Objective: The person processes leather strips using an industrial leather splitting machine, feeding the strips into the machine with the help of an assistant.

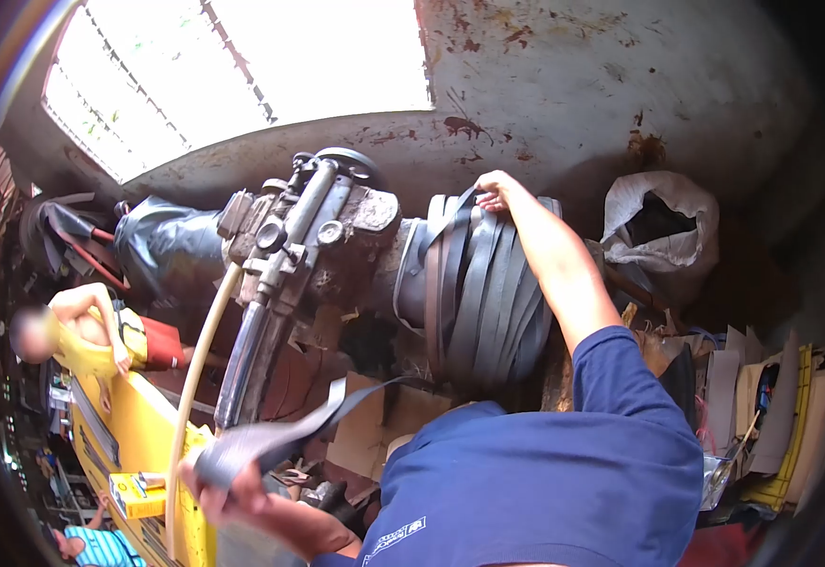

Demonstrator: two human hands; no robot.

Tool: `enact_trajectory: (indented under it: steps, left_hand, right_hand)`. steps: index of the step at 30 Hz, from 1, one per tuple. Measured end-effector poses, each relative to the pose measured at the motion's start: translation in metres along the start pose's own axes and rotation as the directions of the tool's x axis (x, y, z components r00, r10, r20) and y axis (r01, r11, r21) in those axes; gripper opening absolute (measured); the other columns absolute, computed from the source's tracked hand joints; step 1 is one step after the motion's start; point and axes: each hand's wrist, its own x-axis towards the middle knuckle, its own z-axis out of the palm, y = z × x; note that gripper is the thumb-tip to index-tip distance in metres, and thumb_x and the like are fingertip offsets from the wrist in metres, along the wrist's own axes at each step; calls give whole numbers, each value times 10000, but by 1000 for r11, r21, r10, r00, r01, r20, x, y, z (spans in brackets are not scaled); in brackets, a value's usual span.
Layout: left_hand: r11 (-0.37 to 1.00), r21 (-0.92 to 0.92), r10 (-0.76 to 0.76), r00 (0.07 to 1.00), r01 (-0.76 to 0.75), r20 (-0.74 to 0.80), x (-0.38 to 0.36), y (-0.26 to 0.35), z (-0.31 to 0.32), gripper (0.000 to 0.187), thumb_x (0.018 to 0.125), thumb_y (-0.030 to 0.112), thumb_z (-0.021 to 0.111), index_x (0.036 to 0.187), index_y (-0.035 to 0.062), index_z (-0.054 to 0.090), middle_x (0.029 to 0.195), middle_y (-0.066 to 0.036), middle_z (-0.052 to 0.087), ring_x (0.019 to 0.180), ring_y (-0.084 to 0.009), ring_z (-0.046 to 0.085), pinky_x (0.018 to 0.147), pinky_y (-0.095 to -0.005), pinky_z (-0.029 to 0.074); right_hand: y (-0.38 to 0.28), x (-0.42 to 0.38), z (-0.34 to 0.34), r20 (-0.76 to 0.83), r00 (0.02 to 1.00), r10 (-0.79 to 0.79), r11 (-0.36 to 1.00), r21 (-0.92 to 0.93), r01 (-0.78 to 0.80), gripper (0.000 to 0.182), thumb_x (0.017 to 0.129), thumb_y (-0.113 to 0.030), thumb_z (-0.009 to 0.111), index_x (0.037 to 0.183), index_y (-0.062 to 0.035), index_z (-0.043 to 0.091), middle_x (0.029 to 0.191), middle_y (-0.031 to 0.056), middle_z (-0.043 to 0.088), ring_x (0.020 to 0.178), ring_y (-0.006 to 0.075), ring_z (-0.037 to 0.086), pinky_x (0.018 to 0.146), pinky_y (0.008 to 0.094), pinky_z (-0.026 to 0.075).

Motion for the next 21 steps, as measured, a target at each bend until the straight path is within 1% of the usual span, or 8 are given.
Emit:
enact_trajectory:
  steps: [2, 5, 8, 11, 14, 15, 18, 21]
  left_hand:
    - [904, -403, 88, 863, 141, 498, 24, 58, -11, 242, 853, 94, 534, 1064, -26, 525, 579, -79, 570, 399, -109, 481, 470, -242, 410]
    - [917, -382, 91, 875, 112, 475, 0, 73, -50, 262, 879, 83, 533, 1111, -38, 522, 604, -81, 595, 396, -110, 481, 447, -217, 369]
    - [880, -260, -290, 883, 398, 370, -14, 85, -42, 362, 855, 45, 509, 1203, -49, 470, 754, -116, 625, 479, -149, 504, 543, -263, 415]
    - [768, -294, -537, 822, 569, 188, -31, 62, -18, 296, 772, -18, 456, 1062, -73, 467, 923, -198, 632, 673, -245, 624, 680, -387, 542]
    - [561, -413, -695, 679, 717, 235, -69, 23, -17, 414, 763, -45, 479, 1176, -57, 457, 1094, -201, 612, 975, -297, 625, 942, -438, 463]
    - [517, -452, -695, 665, 727, 275, -81, 12, -17, 438, 767, -45, 491, 1203, -51, 452, 1140, -197, 599, 1042, -310, 608, 986, -441, 436]
    - [380, -615, -763, 610, 691, 214, -97, 0, -37, 438, 827, 32, 515, 1255, -25, 443, 1183, -167, 577, 1076, -279, 579, 989, -400, 437]
    - [331, -724, -789, 599, 606, 141, -104, -6, -77, 383, 934, 133, 474, 1298, 19, 442, 1145, -98, 606, 991, -207, 607, 940, -365, 467]
  right_hand:
    - [1, -26, 9, -53, 995, -90, 986, 138, 96, 409, 916, -287, 502, 1210, -3, 515, 1072, 168, 649, 856, 261, 671, 699, 379, 576]
    - [-3, -61, 16, 64, 990, -127, 988, 98, 120, 454, 940, -299, 477, 1217, 61, 491, 1042, 211, 657, 862, 265, 684, 694, 378, 587]
    - [8, -144, 49, 80, 871, -484, 873, -17, 487, 357, 948, -311, 505, 948, 30, 613, 872, 162, 685, 725, 235, 695, 617, 312, 584]
    - [70, -275, 139, 729, 328, -600, 647, 202, 735, 272, 932, -246, 553, 1004, -1, 648, 871, 128, 699, 752, 207, 690, 705, 324, 560]
    - [148, -379, 255, 807, 54, -588, 453, 273, 848, 494, 873, -268, 637, 1282, -18, 518, 1240, 146, 588, 1149, 198, 548, 956, 372, 444]
    - [171, -397, 290, 752, 15, -659, 518, 440, 733, 514, 872, -251, 641, 1303, -21, 481, 1242, 154, 574, 1159, 208, 536, 966, 369, 436]
    - [227, -405, 343, 792, 245, -560, 659, 246, 711, 242, 929, -225, 578, 1004, 5, 568, 787, 106, 624, 729, 182, 588, 703, 341, 477]
    - [255, -381, 326, 928, 124, -352, 560, 102, 822, 290, 931, -289, 575, 935, -1, 605, 754, 99, 621, 716, 170, 594, 699, 342, 479]
